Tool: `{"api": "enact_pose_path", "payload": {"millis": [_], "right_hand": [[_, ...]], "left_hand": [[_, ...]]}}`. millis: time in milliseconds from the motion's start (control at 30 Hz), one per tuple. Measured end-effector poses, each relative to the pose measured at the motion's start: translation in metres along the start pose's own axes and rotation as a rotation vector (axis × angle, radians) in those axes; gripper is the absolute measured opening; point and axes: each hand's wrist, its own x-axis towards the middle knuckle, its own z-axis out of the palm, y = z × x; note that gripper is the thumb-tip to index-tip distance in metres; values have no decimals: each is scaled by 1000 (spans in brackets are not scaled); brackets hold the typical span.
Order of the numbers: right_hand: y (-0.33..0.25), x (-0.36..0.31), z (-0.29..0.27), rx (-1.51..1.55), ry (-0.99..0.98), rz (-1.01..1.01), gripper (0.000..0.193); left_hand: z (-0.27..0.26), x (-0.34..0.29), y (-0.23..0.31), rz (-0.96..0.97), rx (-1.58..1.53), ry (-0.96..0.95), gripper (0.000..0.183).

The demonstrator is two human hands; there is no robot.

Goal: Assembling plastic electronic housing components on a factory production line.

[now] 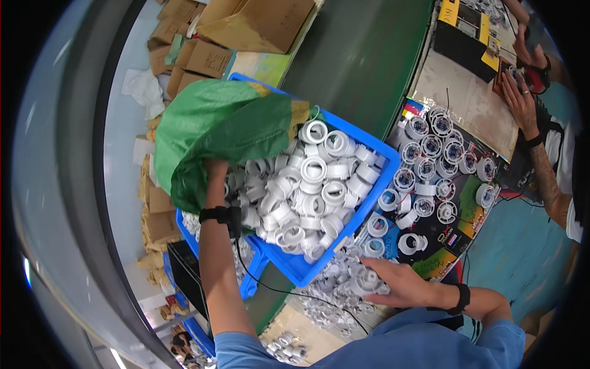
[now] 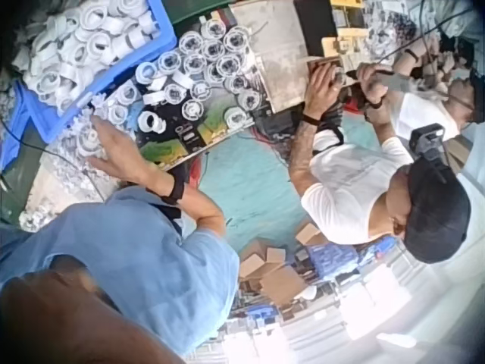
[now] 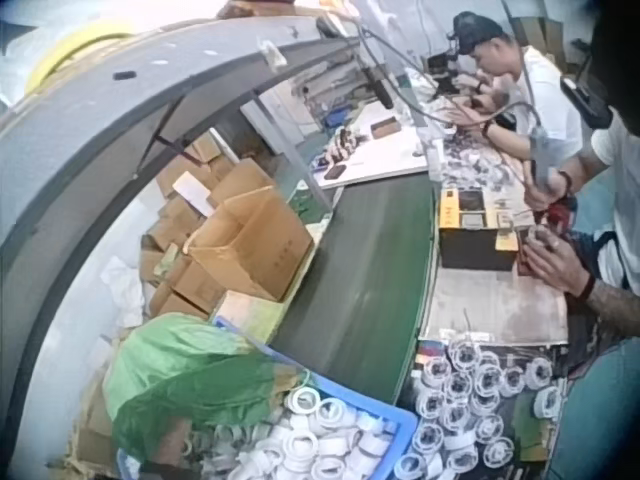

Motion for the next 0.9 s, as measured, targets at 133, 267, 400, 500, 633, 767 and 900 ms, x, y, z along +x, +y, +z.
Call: {"api": "enact_pose_path", "payload": {"millis": [133,267,400,500,633,767,900], "right_hand": [[29,-23,-9,-73,86,108,70],[33,-25,-15,-46,83,219,72],[38,-23,-12,-62,77,304,74],[46,-21,-5,-54,98,243,75],[41,-16,1,-38,90,169,75],[21,-16,-8,-24,13,277,74],[16,-24,-2,-80,75,137,74]], "left_hand": [[50,12,-2,265,-10,-130,37],[40,76,43,422,53,-126,38],[57,77,67,508,98,-159,40],[48,63,75,552,152,-187,40],[62,23,126,609,204,-199,42],[55,-12,151,676,222,-214,43],[35,-66,171,735,267,-222,45]]}}
